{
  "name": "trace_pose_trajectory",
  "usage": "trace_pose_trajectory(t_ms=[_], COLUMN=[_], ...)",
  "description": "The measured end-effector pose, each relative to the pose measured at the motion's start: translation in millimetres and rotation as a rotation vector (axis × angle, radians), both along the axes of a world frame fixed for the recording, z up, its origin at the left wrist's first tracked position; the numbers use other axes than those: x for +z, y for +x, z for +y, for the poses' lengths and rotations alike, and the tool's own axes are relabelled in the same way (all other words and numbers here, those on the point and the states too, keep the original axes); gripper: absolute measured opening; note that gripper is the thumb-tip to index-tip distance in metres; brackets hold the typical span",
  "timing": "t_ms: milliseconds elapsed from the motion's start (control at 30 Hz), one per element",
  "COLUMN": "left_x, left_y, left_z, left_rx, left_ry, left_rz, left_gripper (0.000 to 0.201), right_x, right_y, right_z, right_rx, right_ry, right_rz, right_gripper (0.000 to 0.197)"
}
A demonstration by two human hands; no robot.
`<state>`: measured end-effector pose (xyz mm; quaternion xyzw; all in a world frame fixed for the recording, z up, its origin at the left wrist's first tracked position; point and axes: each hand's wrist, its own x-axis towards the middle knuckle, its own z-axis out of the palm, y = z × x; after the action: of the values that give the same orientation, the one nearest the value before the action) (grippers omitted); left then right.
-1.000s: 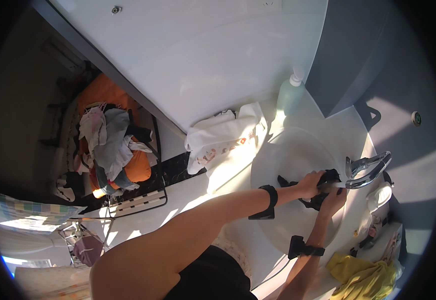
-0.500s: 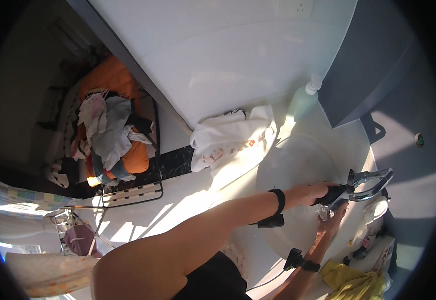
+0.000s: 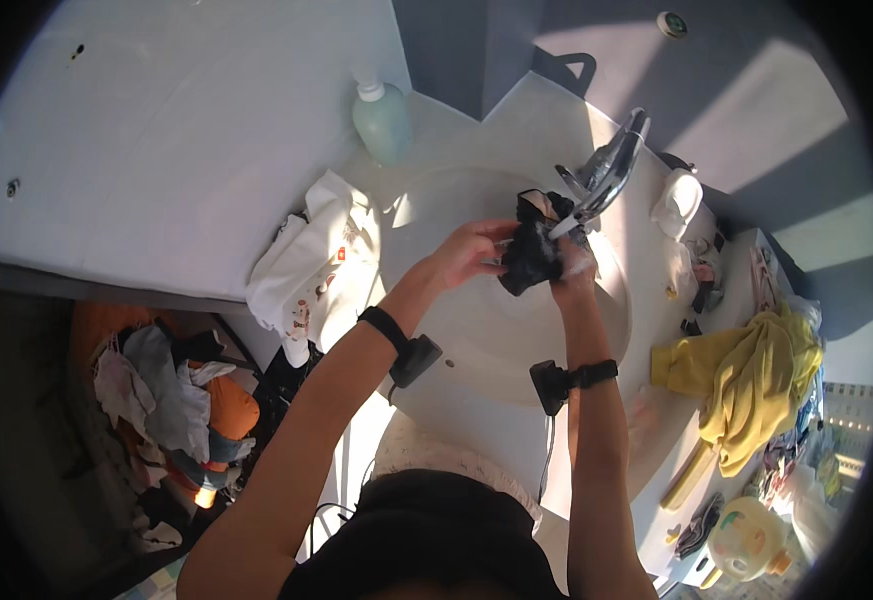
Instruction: The person hand-washes a dark garment and a white patterned cloth in a bathroom sink. They scrub the items with soap, rinse them under running water, and wring out the excess water.
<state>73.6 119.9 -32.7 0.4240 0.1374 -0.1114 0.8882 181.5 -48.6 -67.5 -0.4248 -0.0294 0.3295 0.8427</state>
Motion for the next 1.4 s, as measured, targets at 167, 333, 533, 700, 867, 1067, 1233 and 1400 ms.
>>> trace_pose_trajectory(t_ms=[167, 333, 533, 700, 867, 1067, 1233, 1400], left_x=[1, -60, -79, -21, -45, -17, -46, -18], left_y=[16, 38, 48, 28, 38, 29, 32, 27], left_z=[-24, -51, -62, -96, -75, -93, -57, -79], left_rx=[0.215, 0.193, 0.077, 0.020, -0.036, 0.088, 0.140, 0.053], left_ry=[-0.292, -0.442, -0.601, -0.526, -0.483, -0.265, -0.422, -0.214], left_rz=[0.018, 0.094, -0.053, 0.121, -0.057, 0.160, -0.156, 0.150], left_gripper=[0.032, 0.045, 0.048, 0.052, 0.055, 0.056, 0.049, 0.048], right_x=[52, 42, 24, 4, -6, -10, 32, 11], right_y=[-25, -25, -63, -16, -30, -27, -72, -33], right_z=[10, 6, 19, 14, 23, 18, 40, 21], right_rx=[-0.035, 0.002, -0.107, -0.173, -0.144, -0.171, -0.160, -0.101], right_ry=[-0.015, -0.404, -0.928, -1.163, -1.004, -0.969, -0.950, -0.765], right_rz=[0.008, -0.262, -0.833, -0.719, -0.744, -0.496, -0.786, -0.534], right_gripper=[0.027, 0.037, 0.040, 0.042, 0.047, 0.047, 0.040, 0.042])
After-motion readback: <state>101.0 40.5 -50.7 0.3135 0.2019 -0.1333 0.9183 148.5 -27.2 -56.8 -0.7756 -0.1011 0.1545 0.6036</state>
